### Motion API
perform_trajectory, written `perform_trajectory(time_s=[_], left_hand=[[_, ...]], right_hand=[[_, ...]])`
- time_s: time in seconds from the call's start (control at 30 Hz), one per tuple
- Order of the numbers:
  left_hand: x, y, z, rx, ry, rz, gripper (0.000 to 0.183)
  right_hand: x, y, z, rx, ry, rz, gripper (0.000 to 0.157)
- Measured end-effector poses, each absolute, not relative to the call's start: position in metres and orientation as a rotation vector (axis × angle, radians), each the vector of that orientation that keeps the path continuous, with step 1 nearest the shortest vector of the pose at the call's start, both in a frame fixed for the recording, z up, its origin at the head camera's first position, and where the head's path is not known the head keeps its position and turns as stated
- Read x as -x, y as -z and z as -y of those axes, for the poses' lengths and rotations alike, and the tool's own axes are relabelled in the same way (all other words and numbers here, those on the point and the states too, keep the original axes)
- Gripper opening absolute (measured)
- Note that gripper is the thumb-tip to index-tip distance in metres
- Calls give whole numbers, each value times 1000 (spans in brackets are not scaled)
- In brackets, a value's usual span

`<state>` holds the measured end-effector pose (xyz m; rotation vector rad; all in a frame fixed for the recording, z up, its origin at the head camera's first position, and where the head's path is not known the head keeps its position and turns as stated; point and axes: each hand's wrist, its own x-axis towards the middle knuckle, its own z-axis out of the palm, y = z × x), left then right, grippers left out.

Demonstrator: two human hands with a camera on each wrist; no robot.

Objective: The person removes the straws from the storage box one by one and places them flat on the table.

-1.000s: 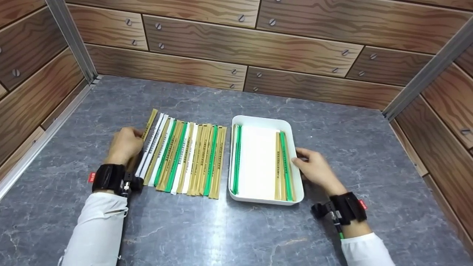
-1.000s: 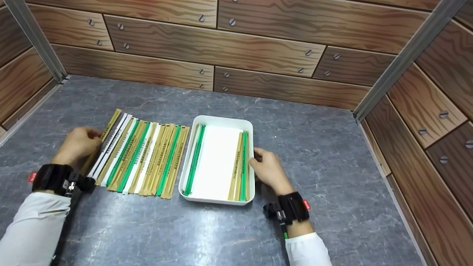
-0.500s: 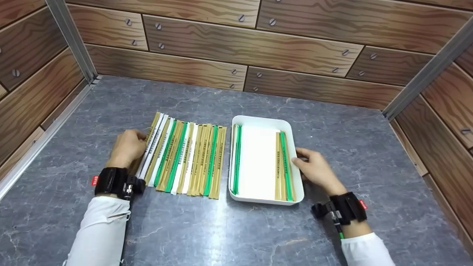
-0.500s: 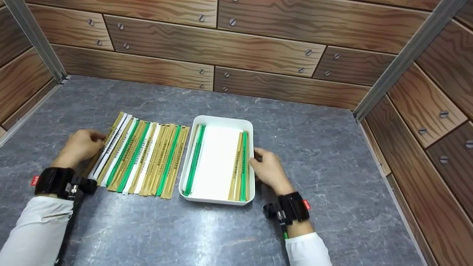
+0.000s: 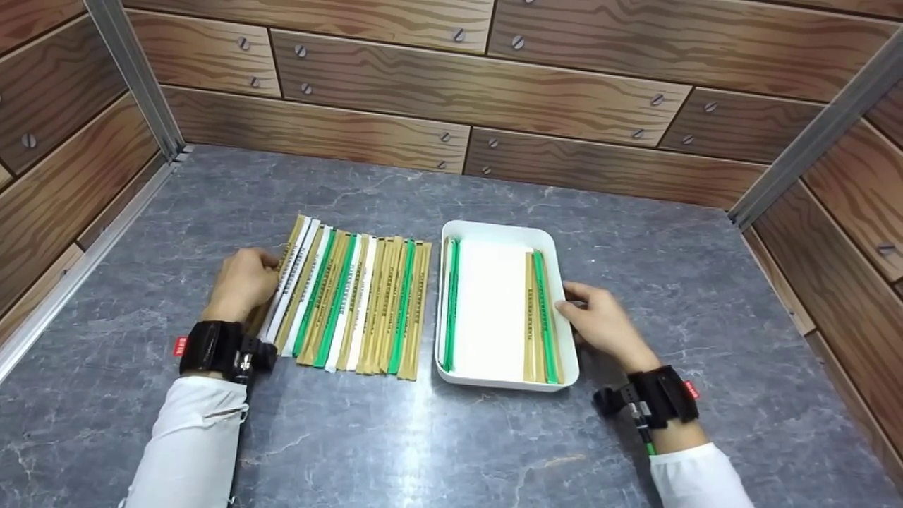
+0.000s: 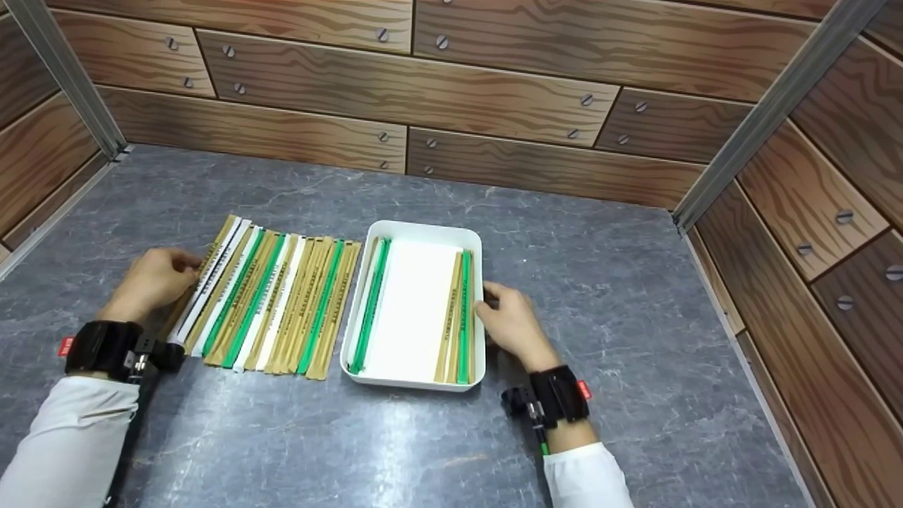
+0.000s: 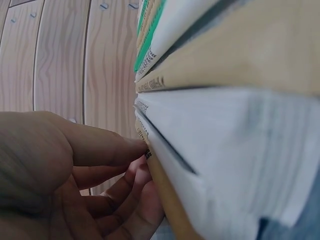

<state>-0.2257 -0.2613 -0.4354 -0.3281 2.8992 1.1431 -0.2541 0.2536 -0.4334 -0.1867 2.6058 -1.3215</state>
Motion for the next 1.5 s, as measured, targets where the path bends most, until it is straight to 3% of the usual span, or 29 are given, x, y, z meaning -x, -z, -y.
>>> perform_trajectory(time_s=[0.3, 0.77, 1.13, 1.5], left_hand=[[227, 407, 229, 262, -1155, -3015, 47], [263, 364, 72, -149, -968, -3034, 32], [269, 376, -41, -324, -480, -2974, 42], [258, 394, -91, -367, -159, -2904, 32]], right_hand=[[255, 433, -255, 191, 1308, -2613, 55], [253, 432, -252, 213, 1338, -2620, 54], [253, 432, -253, 235, 1374, -2592, 54], [254, 433, -254, 248, 1346, -2615, 52]])
